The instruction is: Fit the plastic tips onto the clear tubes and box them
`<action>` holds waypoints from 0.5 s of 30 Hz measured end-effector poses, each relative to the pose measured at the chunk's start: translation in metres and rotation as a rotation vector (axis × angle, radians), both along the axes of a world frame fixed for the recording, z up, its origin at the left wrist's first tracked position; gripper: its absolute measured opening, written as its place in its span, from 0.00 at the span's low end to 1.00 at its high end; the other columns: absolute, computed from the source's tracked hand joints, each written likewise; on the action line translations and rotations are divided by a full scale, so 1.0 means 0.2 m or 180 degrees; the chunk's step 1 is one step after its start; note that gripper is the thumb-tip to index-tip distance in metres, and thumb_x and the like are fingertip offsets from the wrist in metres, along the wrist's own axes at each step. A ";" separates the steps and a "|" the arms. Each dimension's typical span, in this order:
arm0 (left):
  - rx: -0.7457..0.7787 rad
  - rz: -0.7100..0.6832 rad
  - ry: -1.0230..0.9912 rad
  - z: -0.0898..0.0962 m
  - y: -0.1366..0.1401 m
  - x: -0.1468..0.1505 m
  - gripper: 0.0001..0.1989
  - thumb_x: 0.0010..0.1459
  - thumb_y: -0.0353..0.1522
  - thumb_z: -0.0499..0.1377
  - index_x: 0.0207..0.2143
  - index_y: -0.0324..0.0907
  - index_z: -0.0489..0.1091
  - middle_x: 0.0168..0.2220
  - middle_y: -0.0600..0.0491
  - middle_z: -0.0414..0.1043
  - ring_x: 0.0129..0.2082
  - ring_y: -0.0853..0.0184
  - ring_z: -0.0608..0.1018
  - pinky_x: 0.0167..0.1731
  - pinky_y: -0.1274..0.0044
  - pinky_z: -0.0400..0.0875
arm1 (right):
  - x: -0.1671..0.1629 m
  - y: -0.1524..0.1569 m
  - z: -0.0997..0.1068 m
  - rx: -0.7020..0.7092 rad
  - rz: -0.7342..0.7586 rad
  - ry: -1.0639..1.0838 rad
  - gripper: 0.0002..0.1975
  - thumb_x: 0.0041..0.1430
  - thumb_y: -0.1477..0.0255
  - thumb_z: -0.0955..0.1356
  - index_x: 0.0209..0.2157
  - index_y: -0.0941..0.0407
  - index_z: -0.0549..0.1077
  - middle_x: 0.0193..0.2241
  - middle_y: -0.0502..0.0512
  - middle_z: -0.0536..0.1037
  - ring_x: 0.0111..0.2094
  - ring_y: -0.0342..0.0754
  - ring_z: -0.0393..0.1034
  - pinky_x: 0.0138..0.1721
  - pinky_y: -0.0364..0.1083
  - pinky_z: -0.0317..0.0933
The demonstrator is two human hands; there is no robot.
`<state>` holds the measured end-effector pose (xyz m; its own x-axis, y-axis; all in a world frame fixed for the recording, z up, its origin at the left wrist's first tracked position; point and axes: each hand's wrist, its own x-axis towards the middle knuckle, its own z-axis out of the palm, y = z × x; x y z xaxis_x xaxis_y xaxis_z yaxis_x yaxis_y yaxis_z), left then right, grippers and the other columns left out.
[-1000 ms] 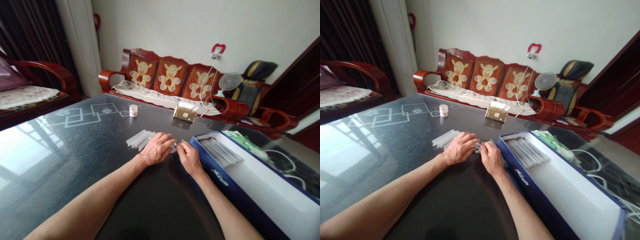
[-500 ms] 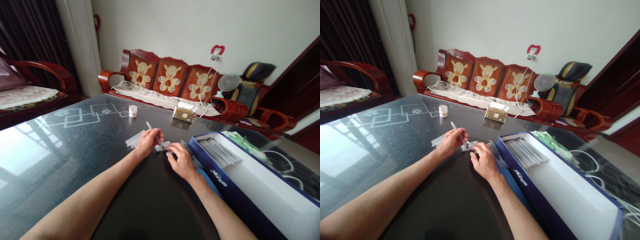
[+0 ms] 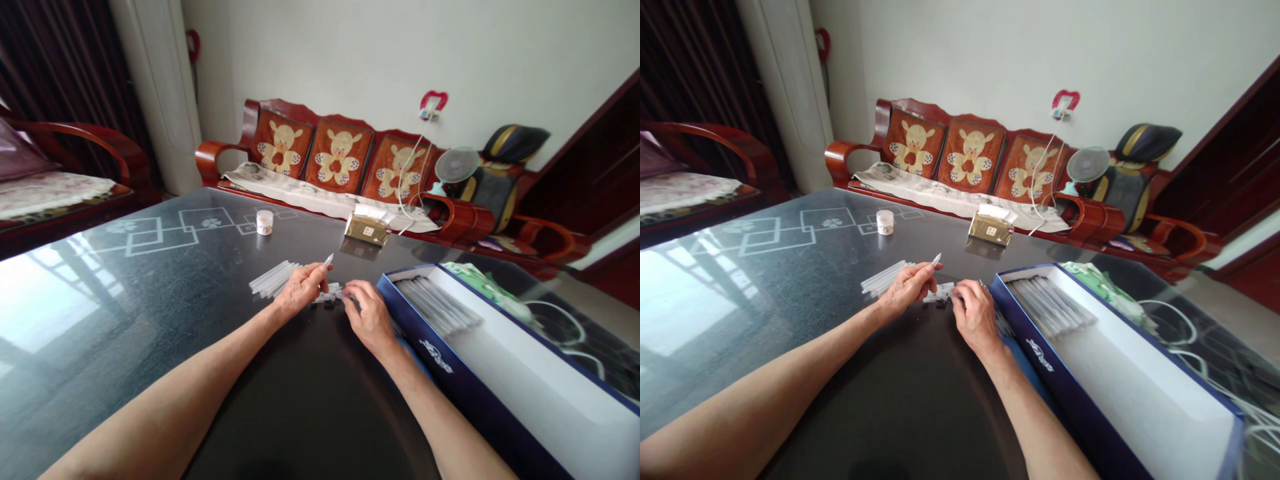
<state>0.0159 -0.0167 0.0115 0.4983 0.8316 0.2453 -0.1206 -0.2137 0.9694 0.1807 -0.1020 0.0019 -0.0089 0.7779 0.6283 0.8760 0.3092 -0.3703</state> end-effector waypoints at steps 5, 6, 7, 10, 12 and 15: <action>0.0526 -0.0182 0.0462 -0.02 -0.01 0.00 0.25 0.61 0.45 0.50 0.51 0.37 0.70 0.19 0.58 0.66 0.17 0.75 0.63 0.20 0.82 0.59 | 0.01 0.03 -0.01 -0.0273 -0.0115 0.2123 0.13 0.57 0.62 0.66 0.39 0.56 0.71 0.34 0.55 0.78 0.33 0.48 0.72 0.35 0.47 0.67; 0.0664 -0.0258 0.0560 -0.02 -0.02 0.00 0.24 0.62 0.44 0.50 0.51 0.38 0.70 0.19 0.58 0.66 0.18 0.74 0.64 0.21 0.82 0.60 | 0.01 0.04 -0.02 -0.0363 -0.0133 0.2396 0.15 0.56 0.60 0.66 0.39 0.56 0.71 0.33 0.55 0.78 0.32 0.47 0.72 0.34 0.47 0.67; 0.0802 -0.0333 0.0668 -0.02 -0.02 0.00 0.23 0.62 0.43 0.50 0.51 0.38 0.70 0.19 0.58 0.66 0.18 0.74 0.66 0.22 0.82 0.61 | 0.01 0.05 -0.03 -0.0423 -0.0148 0.2571 0.16 0.55 0.59 0.66 0.39 0.57 0.71 0.32 0.54 0.78 0.31 0.47 0.72 0.33 0.46 0.67; 0.1119 -0.0456 0.0967 -0.02 -0.04 0.00 0.20 0.62 0.41 0.50 0.48 0.39 0.73 0.20 0.56 0.68 0.21 0.72 0.69 0.25 0.81 0.63 | 0.02 0.06 -0.06 -0.0476 -0.0142 0.2574 0.15 0.53 0.60 0.68 0.36 0.57 0.71 0.31 0.54 0.78 0.30 0.47 0.72 0.33 0.46 0.68; 0.1176 -0.0423 0.1062 -0.02 -0.04 0.00 0.19 0.62 0.40 0.50 0.47 0.39 0.73 0.20 0.56 0.68 0.21 0.71 0.70 0.26 0.81 0.63 | 0.02 0.06 -0.07 -0.0395 -0.0124 0.2316 0.15 0.52 0.61 0.68 0.37 0.56 0.72 0.32 0.55 0.78 0.32 0.47 0.73 0.35 0.47 0.68; 0.1139 -0.0352 0.1102 -0.02 -0.04 0.00 0.19 0.62 0.39 0.50 0.47 0.39 0.73 0.20 0.56 0.69 0.21 0.71 0.70 0.26 0.81 0.63 | 0.02 0.06 -0.05 -0.0298 -0.0157 0.2106 0.18 0.53 0.62 0.68 0.43 0.56 0.73 0.36 0.56 0.79 0.36 0.49 0.73 0.39 0.48 0.69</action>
<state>0.0151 -0.0256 0.0075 0.6811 0.6634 0.3099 0.1541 -0.5437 0.8250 0.1838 -0.0898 -0.0090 0.3919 0.8190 0.4191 0.4673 0.2152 -0.8575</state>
